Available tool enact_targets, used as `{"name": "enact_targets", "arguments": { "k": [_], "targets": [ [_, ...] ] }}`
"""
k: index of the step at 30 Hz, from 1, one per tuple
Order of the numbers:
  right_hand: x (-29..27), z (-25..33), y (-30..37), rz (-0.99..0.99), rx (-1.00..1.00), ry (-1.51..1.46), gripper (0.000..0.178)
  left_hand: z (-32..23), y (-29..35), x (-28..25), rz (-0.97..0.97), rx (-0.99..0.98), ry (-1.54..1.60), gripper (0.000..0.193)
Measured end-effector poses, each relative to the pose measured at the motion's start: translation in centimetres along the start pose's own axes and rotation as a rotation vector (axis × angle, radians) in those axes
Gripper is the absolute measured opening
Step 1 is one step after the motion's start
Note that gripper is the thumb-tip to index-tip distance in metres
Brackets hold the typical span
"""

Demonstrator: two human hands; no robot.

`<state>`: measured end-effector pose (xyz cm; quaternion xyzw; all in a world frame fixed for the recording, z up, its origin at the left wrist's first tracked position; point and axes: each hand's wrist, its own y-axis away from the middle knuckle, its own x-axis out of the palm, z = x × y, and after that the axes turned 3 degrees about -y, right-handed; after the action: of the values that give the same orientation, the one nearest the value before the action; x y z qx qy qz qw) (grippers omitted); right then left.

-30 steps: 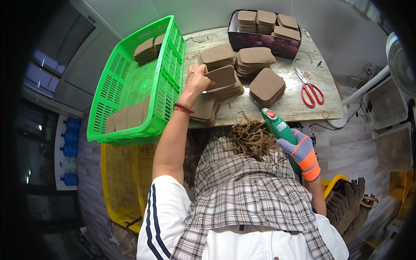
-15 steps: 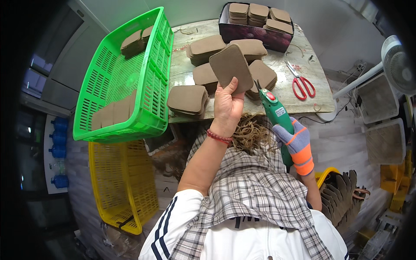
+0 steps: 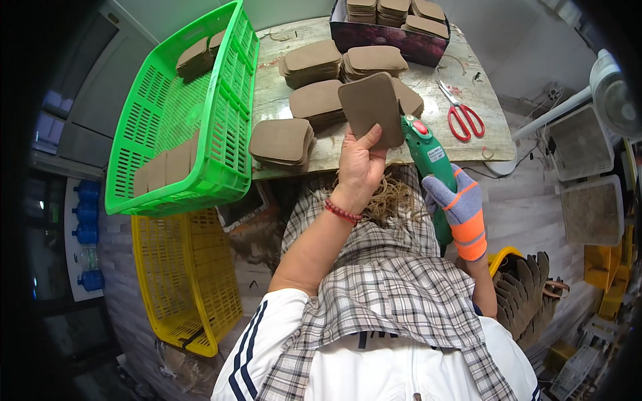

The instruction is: The person uses a rotary tool to smooth the edges of stacked brown cardboard pieces. They pick up each piece from a green basket, run the tool along the edges, and place the finished pieces on the table.

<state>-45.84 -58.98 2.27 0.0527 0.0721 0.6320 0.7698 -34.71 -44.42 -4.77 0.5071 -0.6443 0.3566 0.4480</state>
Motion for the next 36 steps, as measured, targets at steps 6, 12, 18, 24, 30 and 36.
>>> {"name": "enact_targets", "arguments": {
  "k": [6,12,18,24,30,36],
  "targets": [
    [-0.5,0.8,-0.2,-0.023,-0.01,0.006,0.026,0.3,1.5,-1.1,0.036,-0.054,-0.093,0.031],
    [-1.3,1.4,0.5,0.043,0.038,0.036,0.027,-3.5,1.1,-2.3,0.097,-0.052,-0.341,0.033],
    [-1.7,1.7,1.0,0.128,0.043,0.135,0.035,-8.7,-0.4,-2.8,0.166,-0.071,-0.599,0.034],
    [-1.4,1.2,1.2,0.174,-0.017,0.217,0.036,-11.5,-0.6,-2.2,0.253,-0.159,-0.918,0.032],
    [-1.0,1.2,1.1,0.155,-0.043,0.315,0.041,-10.6,0.9,-2.3,0.178,-0.395,-0.9,0.035],
    [-1.2,0.8,0.5,0.193,0.034,0.235,0.042,-10.3,1.5,-2.1,0.196,-0.397,-0.958,0.034]
  ]
}}
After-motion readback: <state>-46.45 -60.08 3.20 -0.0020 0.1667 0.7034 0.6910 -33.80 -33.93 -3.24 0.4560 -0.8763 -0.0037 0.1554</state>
